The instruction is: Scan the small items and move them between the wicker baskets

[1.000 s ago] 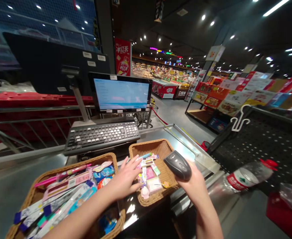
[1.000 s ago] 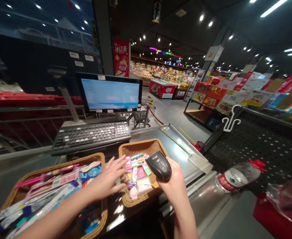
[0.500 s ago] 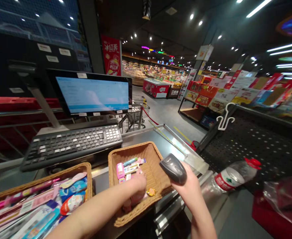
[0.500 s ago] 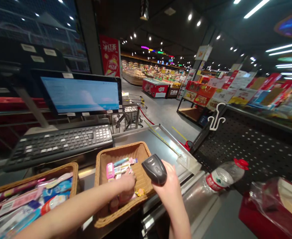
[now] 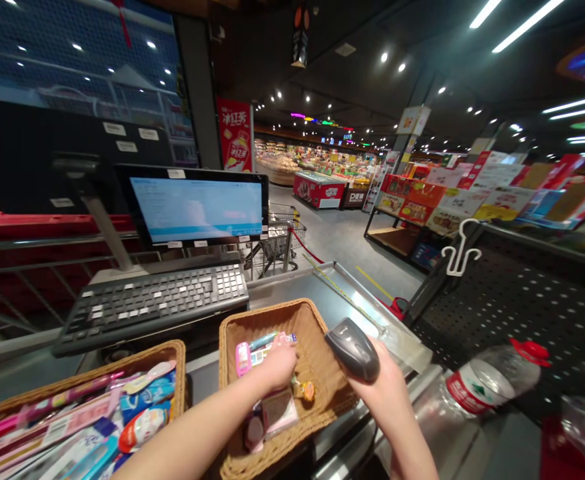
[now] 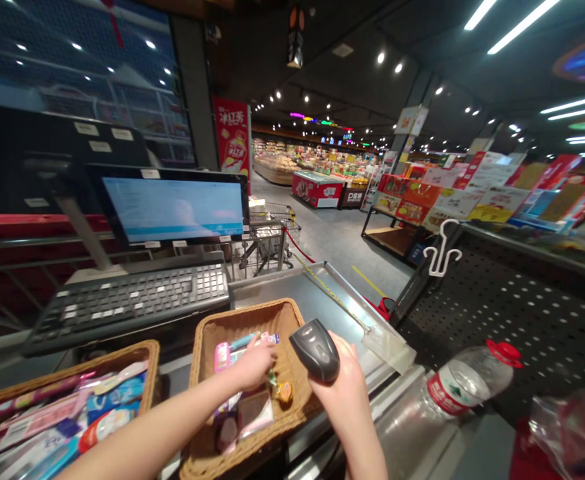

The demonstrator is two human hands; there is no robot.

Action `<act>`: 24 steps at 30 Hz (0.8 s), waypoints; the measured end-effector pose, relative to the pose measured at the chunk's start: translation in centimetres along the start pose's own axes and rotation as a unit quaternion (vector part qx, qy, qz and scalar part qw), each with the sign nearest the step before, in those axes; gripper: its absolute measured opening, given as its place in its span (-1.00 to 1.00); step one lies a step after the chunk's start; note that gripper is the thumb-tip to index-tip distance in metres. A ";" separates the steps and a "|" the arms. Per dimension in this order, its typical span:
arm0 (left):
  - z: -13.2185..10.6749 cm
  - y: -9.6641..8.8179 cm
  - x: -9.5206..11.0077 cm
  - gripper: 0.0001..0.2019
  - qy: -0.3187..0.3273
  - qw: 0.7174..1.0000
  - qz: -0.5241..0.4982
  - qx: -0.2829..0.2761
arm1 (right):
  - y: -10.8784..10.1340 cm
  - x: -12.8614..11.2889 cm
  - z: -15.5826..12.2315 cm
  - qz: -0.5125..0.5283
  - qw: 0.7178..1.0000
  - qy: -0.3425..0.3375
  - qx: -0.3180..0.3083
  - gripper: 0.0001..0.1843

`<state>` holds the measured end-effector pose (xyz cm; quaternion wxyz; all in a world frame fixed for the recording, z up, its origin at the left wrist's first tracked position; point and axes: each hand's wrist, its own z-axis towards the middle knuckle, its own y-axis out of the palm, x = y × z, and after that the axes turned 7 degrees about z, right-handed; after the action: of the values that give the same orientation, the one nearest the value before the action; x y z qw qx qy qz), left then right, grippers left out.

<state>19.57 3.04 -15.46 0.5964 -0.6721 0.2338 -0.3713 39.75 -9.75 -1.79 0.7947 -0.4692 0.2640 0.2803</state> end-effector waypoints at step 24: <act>-18.9 -15.7 -4.1 -0.81 -0.147 0.927 0.124 0.323 | 6.5 -8.1 1.3 0.030 0.991 -0.131 0.027 -0.60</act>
<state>0.31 -2.91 -0.84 0.8503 -0.4554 0.0923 -0.2471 29.81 -7.59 0.40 0.8262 -0.3987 0.1793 0.3554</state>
